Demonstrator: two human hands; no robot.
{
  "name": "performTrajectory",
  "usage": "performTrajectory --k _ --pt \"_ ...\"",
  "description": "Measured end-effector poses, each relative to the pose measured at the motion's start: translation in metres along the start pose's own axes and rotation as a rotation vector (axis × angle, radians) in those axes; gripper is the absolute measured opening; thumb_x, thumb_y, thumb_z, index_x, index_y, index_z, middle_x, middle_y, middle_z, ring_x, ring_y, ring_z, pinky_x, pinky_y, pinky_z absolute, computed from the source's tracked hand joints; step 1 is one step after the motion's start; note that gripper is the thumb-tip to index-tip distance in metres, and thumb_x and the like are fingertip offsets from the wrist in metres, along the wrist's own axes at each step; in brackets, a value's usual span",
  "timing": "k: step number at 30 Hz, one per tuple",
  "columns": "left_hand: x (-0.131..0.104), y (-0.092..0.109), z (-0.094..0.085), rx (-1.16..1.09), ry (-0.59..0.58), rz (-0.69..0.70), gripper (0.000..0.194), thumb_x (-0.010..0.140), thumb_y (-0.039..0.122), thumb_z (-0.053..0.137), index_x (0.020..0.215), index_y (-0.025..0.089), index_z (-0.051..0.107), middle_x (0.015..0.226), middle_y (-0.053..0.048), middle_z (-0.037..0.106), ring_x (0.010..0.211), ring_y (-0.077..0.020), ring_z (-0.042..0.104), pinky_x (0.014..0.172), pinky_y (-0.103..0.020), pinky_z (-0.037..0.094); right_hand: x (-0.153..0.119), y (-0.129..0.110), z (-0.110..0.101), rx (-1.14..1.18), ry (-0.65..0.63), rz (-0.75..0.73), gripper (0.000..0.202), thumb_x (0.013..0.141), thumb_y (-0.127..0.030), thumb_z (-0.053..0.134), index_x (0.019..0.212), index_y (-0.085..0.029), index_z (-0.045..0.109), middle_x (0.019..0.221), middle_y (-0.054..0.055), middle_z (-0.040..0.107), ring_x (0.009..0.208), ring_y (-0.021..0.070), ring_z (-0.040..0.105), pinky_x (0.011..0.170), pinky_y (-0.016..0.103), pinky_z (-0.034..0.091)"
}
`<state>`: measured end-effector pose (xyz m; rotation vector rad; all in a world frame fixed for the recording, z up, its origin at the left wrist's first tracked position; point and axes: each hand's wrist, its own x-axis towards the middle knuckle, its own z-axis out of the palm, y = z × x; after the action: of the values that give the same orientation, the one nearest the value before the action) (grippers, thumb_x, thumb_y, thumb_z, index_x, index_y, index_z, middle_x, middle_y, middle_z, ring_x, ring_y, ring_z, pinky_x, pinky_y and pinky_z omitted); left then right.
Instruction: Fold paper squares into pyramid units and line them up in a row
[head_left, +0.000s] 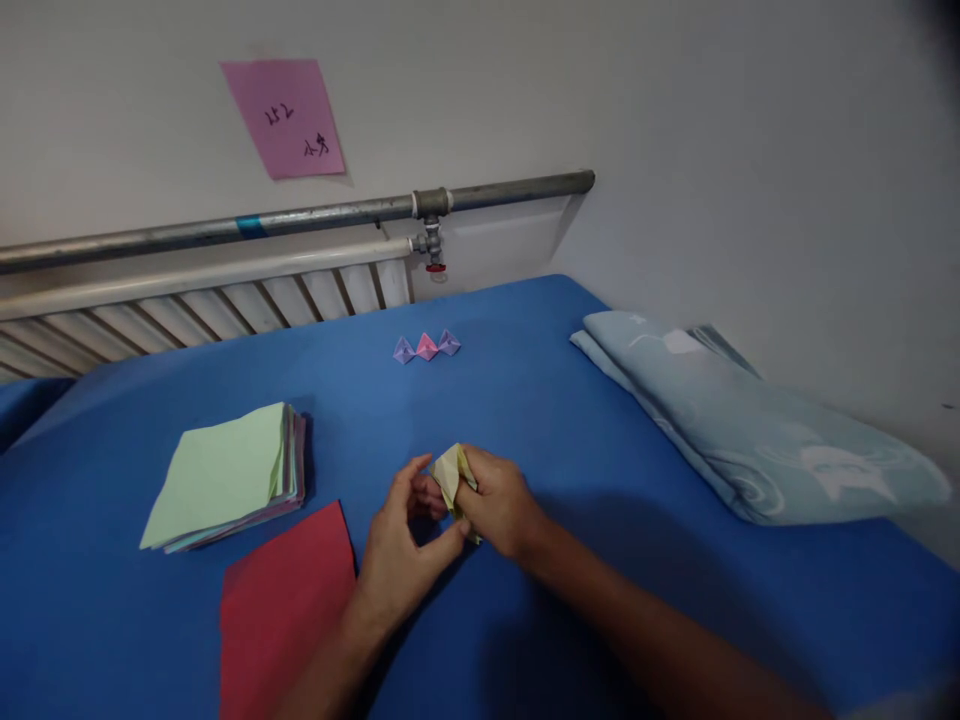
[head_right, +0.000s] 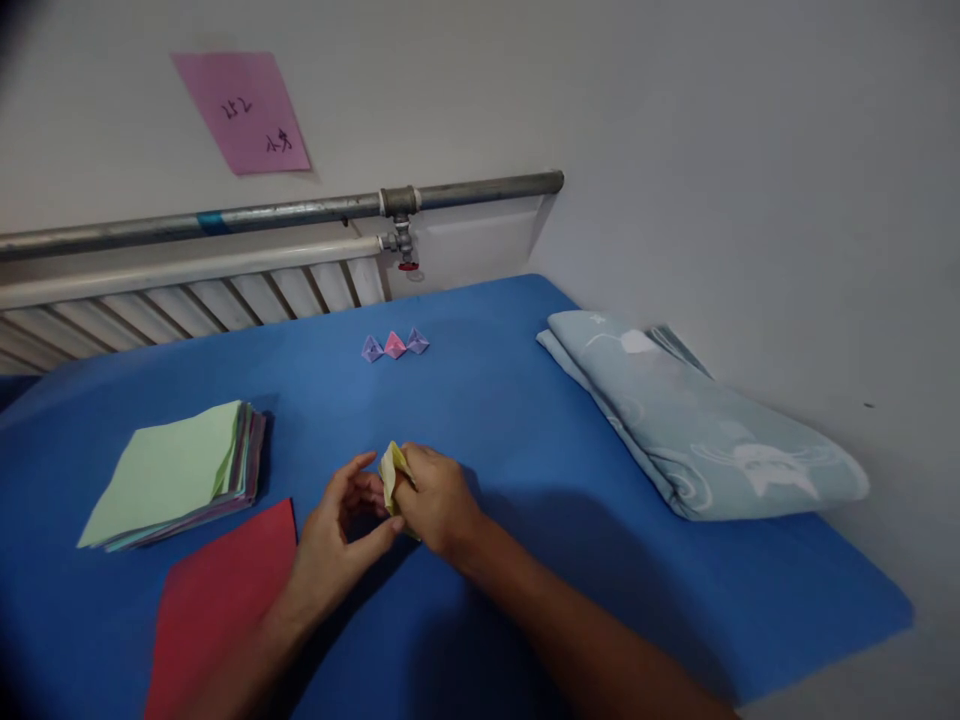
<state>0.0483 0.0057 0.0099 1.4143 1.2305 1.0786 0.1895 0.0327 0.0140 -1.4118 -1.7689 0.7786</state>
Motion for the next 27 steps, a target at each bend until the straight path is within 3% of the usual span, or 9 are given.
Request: performTrajectory --k 5,9,15,22,27 --pt "-0.005 0.004 0.002 0.153 0.033 -0.006 0.056 0.073 0.024 0.067 0.126 0.021 0.048 0.098 -0.005 0.062 0.089 -0.0199 0.062 0.087 -0.038 0.048 -0.001 -0.005 0.003 0.012 -0.025 0.020 0.015 0.076 -0.009 0.045 0.066 -0.021 0.045 0.064 -0.003 0.052 0.061 0.0114 0.047 0.059 0.023 0.034" --pt "-0.007 0.003 0.003 0.203 0.099 -0.007 0.061 0.072 0.029 0.072 0.128 0.022 0.048 0.104 -0.008 0.062 0.092 -0.0229 0.061 0.088 -0.040 0.047 -0.003 -0.008 0.005 0.049 -0.029 0.030 0.015 0.076 -0.011 0.046 0.066 -0.022 0.045 0.064 -0.003 0.052 0.061 0.0113 0.046 0.058 0.023 0.034" --pt "-0.008 0.001 0.004 0.261 0.220 0.018 0.053 0.074 0.020 0.066 0.125 0.020 0.052 0.107 -0.010 0.061 0.107 -0.0278 0.058 0.094 -0.043 0.042 -0.005 -0.009 0.013 0.024 -0.017 0.011 0.020 0.078 -0.015 0.046 0.061 -0.022 0.038 0.060 -0.004 0.046 0.059 0.0115 0.043 0.057 0.024 0.031" --pt "-0.001 -0.006 -0.002 0.385 0.208 0.012 0.048 0.079 0.016 0.057 0.126 0.017 0.050 0.104 -0.011 0.061 0.103 -0.0273 0.058 0.090 -0.042 0.044 -0.002 -0.004 0.019 -0.058 -0.051 -0.039 0.020 0.079 -0.014 0.047 0.062 -0.022 0.038 0.063 -0.004 0.046 0.059 0.0115 0.042 0.059 0.025 0.030" --pt "0.001 -0.006 -0.004 0.323 0.233 -0.004 0.042 0.075 0.013 0.058 0.117 0.021 0.057 0.102 -0.008 0.062 0.100 -0.0263 0.059 0.091 -0.041 0.043 0.000 -0.004 0.019 -0.090 -0.046 -0.037 0.022 0.080 -0.017 0.051 0.062 -0.022 0.040 0.062 -0.004 0.048 0.059 0.0114 0.042 0.059 0.024 0.031"
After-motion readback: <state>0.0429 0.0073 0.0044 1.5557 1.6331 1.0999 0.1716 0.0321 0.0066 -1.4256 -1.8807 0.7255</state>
